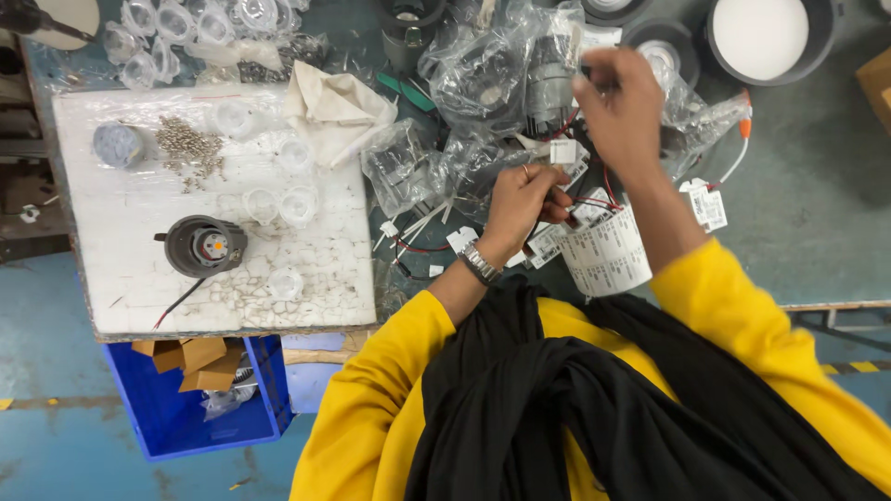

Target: The person connects wires for a small driver component, checks a list of labels, applies a barcode sticker to a lighting fixture, and places the fixture and component into a cardboard box before closing it.

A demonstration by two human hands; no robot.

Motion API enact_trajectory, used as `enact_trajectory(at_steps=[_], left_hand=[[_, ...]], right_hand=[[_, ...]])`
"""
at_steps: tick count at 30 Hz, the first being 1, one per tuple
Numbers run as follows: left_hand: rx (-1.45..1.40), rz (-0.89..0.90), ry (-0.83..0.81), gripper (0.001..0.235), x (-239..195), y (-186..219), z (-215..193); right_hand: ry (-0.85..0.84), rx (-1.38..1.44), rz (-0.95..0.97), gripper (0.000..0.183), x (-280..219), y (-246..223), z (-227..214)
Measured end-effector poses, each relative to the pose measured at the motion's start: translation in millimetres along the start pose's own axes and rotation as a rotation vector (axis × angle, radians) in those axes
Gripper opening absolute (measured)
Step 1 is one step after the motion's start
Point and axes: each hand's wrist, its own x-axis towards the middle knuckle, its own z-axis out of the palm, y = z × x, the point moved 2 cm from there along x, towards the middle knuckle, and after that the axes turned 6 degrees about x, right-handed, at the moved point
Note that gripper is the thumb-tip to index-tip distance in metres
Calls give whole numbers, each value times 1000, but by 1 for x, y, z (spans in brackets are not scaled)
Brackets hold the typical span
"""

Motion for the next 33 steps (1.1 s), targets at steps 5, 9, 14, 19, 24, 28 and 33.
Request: enact_trajectory(at_steps=[5,9,14,19,24,28,33], left_hand=[[178,41,-3,36,-21,8,14],[264,306,-34,37,-21,17,21],[407,320,-76,38,-21,27,31],[504,361,-67,42,-41,35,38],[904,540,14,37,-39,41,50],[1058,609,-19,24,-38,35,59],[949,736,-70,31,-68,59,67]], right_hand=[[-398,-351,2,100,55,31,33],[-379,-416,186,121,53,67,53],[-249,-344,150,107,57,86,52],[12,638,325,94,33,54,11],[144,1138,483,74,7,69,16],[148,1372,707,62,-19,65,21],[126,1209,70,66,14,-14,-18]])
